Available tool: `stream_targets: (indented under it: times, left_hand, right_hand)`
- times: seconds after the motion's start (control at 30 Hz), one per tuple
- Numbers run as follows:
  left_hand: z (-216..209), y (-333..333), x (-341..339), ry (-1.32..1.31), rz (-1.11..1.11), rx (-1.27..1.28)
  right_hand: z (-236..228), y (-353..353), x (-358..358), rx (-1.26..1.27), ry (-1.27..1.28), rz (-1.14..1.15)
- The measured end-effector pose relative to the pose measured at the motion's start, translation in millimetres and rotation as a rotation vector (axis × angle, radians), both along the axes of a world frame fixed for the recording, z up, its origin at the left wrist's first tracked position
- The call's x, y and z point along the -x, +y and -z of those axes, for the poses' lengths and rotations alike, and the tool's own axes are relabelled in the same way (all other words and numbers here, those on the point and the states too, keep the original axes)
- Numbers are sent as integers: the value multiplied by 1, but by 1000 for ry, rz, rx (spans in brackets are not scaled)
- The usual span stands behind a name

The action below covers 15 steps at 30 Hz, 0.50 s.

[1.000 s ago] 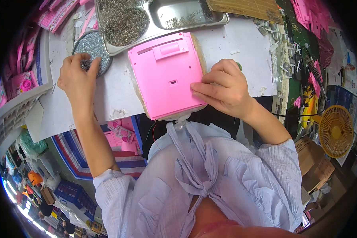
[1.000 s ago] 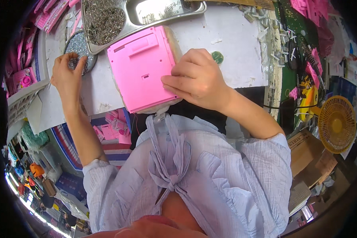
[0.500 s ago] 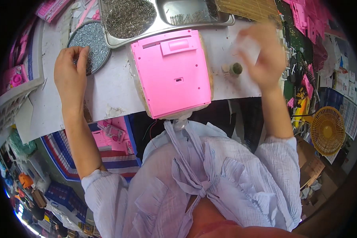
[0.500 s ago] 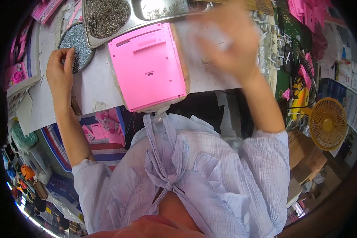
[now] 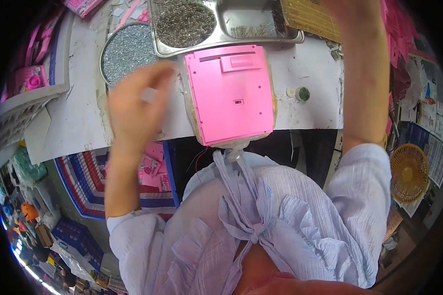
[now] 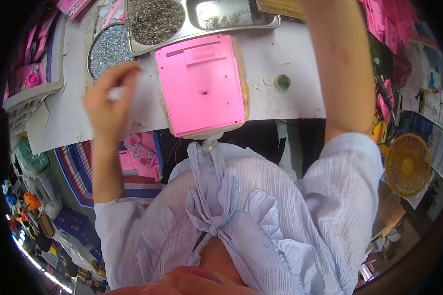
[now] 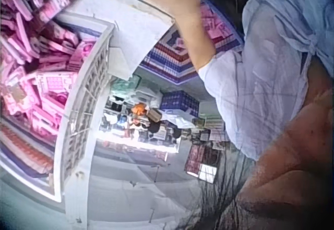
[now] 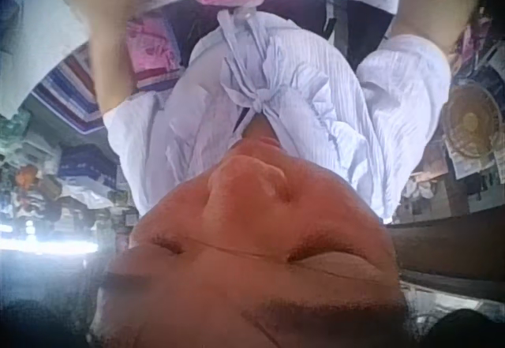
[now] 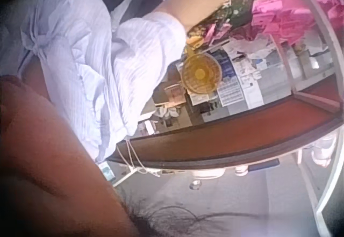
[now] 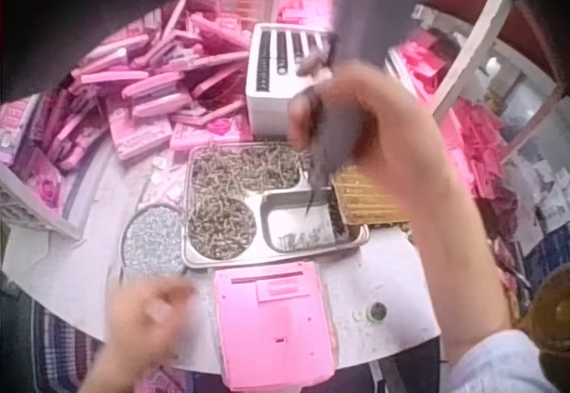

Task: Assembling and soldering components inside the housing of a pink toy or electronic device.

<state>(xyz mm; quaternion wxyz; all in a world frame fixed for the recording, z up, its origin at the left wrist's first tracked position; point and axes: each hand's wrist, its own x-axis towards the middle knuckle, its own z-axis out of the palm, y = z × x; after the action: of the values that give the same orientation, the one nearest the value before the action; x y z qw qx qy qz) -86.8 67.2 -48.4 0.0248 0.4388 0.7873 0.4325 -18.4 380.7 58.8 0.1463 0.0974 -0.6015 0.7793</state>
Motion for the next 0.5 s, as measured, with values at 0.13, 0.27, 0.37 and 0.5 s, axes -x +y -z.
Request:
stream_targets:
  times: [0.13,0.27,0.37,0.5]
  left_hand:
    - [2,16,-64,32,285,-147]
    - [6,17,-81,-126,281,-214]
    - [3,20,-83,-109,259,-259]
    - [3,18,-80,-126,267,-260]
  right_hand:
    - [30,-69,-63,87,51,-9]
    - [20,-88,-99,10,83,-100]
    - [17,-100,-105,22,75,-30]
    - [19,-106,-96,83,62,-37]
